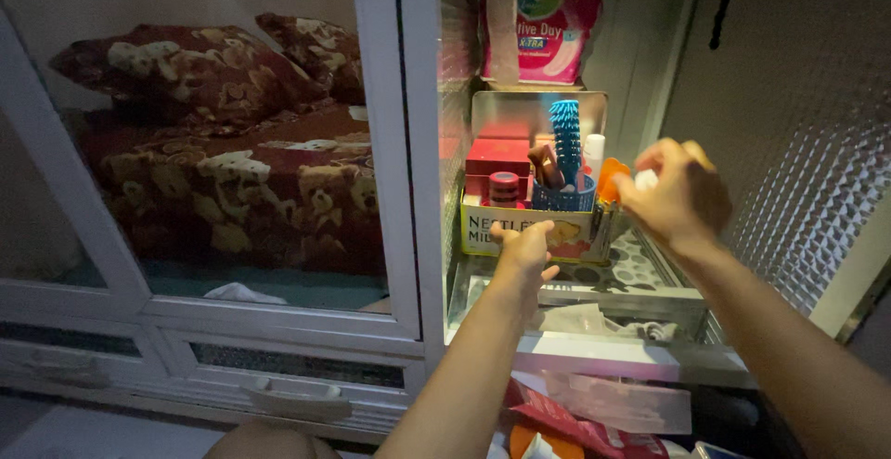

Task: The person wipes and arranges personal care items inside a white cabinet with glass doors. They handle a small bottle, a pink pen, a blue hairbrush, and an orange comb, placing them into a blue basket and a metal tin on the shelf. The person also moves a plastic container and a box of tissues within the cabinet.

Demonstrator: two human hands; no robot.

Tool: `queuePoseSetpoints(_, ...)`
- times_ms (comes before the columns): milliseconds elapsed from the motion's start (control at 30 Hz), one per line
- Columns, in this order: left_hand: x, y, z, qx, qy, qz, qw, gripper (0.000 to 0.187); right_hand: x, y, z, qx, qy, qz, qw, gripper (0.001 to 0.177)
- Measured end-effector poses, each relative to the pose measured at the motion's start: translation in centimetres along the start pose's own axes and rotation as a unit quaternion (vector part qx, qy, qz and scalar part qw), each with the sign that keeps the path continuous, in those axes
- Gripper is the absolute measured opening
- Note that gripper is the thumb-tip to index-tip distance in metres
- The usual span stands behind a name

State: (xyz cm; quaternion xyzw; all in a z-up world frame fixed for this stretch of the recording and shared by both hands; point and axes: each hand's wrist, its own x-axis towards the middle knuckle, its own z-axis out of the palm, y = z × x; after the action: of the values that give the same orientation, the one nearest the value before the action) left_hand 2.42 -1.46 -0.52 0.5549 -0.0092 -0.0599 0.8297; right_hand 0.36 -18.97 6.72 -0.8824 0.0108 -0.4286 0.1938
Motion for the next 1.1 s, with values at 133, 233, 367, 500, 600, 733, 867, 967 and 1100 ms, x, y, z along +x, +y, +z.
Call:
queuePoseSetpoints(133,1.0,-0.4,0.6,-0.029,-0.035,0.009,0.999,0.080,0.7,-3.7,-0.4,-0.020,-0.009,-0.095,0.995,0.006)
queuePoseSetpoints(233,1.8,-0.6,1.0,-0.057,-0.062,0.000,0.996,0.078,1.5,-4.5,1.0,-0.105,-0.072,-0.148,0.981,0.010)
queuePoseSetpoints(367,0.6,0.1,1.4,-0.095,-0.036,-0.012,0.995,0.087,3.2,-4.2,2.3,-0.227,-0.142,-0.192,0.944,0.014)
queuePoseSetpoints(500,-2.0,1.4,1.6,-0.082,-0.006,0.007,0.997,0.089,4.3,-3.8,2.6,-0.183,-0.155,-0.235,0.942,0.024)
queuePoseSetpoints(600,-2.8,1.9,1.4,-0.037,-0.021,0.044,0.998,0.081,4.1,-3.9,2.7,-0.185,-0.154,-0.239,0.941,0.024)
queuePoseSetpoints(733,-2.3,1.9,1.5,-0.031,-0.036,0.026,0.999,0.077,3.9,-3.7,2.5,-0.207,-0.172,-0.228,0.936,0.022)
queuePoseSetpoints(867,-1.6,1.7,1.0,-0.009,-0.011,0.022,1.000,0.076,3.9,-3.4,2.4,-0.191,-0.147,-0.241,0.940,0.022)
queuePoseSetpoints(967,-1.2,1.6,1.0,-0.012,-0.014,0.018,1.000,0.076,3.8,-3.0,2.3,-0.197,-0.159,-0.216,0.943,0.022)
queuePoseSetpoints(1100,-1.0,1.5,1.1,-0.014,-0.017,0.021,1.000,0.076,3.5,-2.9,1.9,-0.187,-0.142,-0.238,0.942,0.023)
